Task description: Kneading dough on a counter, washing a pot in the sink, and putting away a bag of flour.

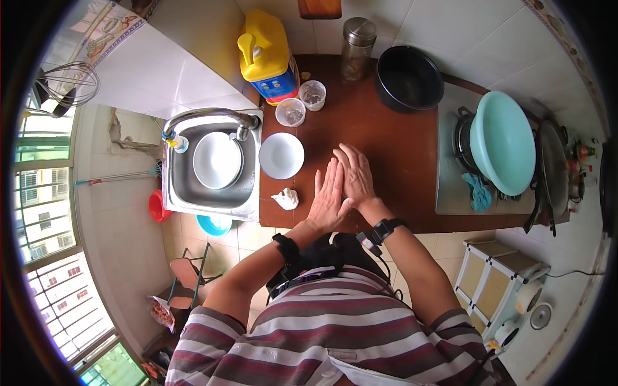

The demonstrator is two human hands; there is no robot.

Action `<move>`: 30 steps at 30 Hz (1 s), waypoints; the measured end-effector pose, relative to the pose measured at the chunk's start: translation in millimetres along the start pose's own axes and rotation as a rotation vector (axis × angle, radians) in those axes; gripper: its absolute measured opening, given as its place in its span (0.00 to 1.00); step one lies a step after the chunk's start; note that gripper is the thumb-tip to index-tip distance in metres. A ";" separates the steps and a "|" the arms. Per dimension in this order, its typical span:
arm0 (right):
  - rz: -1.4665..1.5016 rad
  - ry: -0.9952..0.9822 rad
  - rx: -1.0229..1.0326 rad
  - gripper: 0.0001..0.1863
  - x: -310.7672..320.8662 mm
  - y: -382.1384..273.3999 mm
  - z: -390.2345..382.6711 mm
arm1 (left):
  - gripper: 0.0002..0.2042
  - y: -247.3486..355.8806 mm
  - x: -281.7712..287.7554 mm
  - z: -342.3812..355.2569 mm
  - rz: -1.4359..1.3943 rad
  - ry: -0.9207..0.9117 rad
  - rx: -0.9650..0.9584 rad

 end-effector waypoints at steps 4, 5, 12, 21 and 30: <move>-0.034 -0.112 -0.058 0.31 -34.6 13.1 14.8 | 0.44 -22.6 -14.4 12.7 0.101 0.067 0.080; -0.112 -0.146 -0.060 0.32 -37.8 16.4 22.3 | 0.44 -27.1 -11.0 19.9 0.115 0.088 0.111; -0.126 -0.161 -0.105 0.33 -43.2 43.5 72.1 | 0.45 -55.8 -3.2 71.3 0.145 0.172 0.230; 0.326 0.042 -0.091 0.25 -11.1 40.1 77.6 | 0.35 -61.1 8.6 71.8 -0.232 0.152 0.130; 1.925 0.056 -0.901 0.31 -52.5 70.7 4.3 | 0.29 -68.5 20.8 53.2 -0.631 0.293 0.209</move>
Point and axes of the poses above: each hand's wrist, its own z-axis towards the middle knuckle, its own x-axis out of the back of the hand, y = z × x, the point moved 9 cm from there along z, towards the middle knuckle, and after that the axes turned 1 degree about -x, right-handed, at the moved point
